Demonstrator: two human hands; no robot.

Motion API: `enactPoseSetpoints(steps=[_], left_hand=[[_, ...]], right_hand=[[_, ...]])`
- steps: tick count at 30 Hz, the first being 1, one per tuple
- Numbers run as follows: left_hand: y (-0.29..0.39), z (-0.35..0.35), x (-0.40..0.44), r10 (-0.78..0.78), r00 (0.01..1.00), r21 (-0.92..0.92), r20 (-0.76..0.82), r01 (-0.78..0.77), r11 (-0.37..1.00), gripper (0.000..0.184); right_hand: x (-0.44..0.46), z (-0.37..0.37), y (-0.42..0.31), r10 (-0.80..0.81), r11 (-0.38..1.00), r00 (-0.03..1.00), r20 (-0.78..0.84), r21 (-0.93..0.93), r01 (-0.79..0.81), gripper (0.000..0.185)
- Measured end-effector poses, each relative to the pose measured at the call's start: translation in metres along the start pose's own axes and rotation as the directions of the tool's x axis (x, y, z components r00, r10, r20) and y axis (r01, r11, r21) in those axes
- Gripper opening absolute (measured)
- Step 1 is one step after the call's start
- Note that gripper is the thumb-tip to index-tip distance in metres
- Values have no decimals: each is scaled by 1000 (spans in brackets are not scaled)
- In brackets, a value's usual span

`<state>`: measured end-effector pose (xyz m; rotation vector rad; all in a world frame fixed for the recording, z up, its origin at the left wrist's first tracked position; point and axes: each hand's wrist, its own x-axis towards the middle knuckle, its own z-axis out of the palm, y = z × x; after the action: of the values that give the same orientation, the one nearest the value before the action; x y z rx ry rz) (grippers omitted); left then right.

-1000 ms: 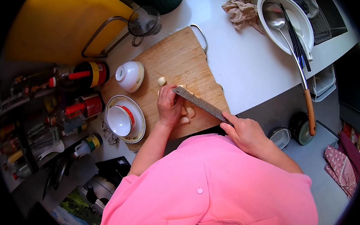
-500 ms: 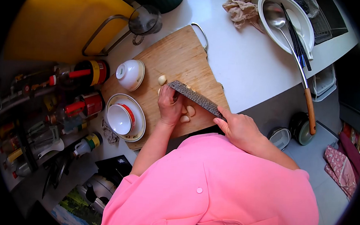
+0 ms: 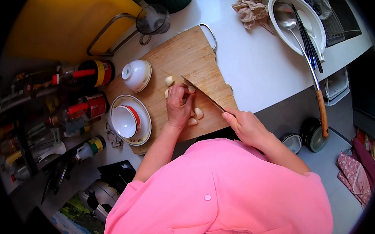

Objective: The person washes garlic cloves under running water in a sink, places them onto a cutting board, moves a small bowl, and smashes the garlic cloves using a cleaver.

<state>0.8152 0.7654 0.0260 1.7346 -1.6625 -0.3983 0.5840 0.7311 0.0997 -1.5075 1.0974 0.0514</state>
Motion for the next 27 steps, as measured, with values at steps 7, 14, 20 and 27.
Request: enactPoseSetpoints(steps=[7, 14, 20, 27], left_hand=[[0, -15, -12, -148, 984, -166, -94, 131, 977, 25], [9, -37, -20, -487, 872, -524, -52, 392, 756, 20], [9, -46, -14, -654, 725, -742, 215, 557, 374, 18], [-10, -51, -24, -560, 828, -28, 34, 561, 827, 20]], right_hand=[[-1, 6, 8, -13, 999, 998, -60, 36, 15, 44], [-7, 7, 6, -115, 991, 985, -126, -89, 104, 45], [-9, 7, 4, -121, 985, 982, -146, -140, 101, 45], [-14, 7, 12, -156, 959, 969, -191, -264, 102, 45]])
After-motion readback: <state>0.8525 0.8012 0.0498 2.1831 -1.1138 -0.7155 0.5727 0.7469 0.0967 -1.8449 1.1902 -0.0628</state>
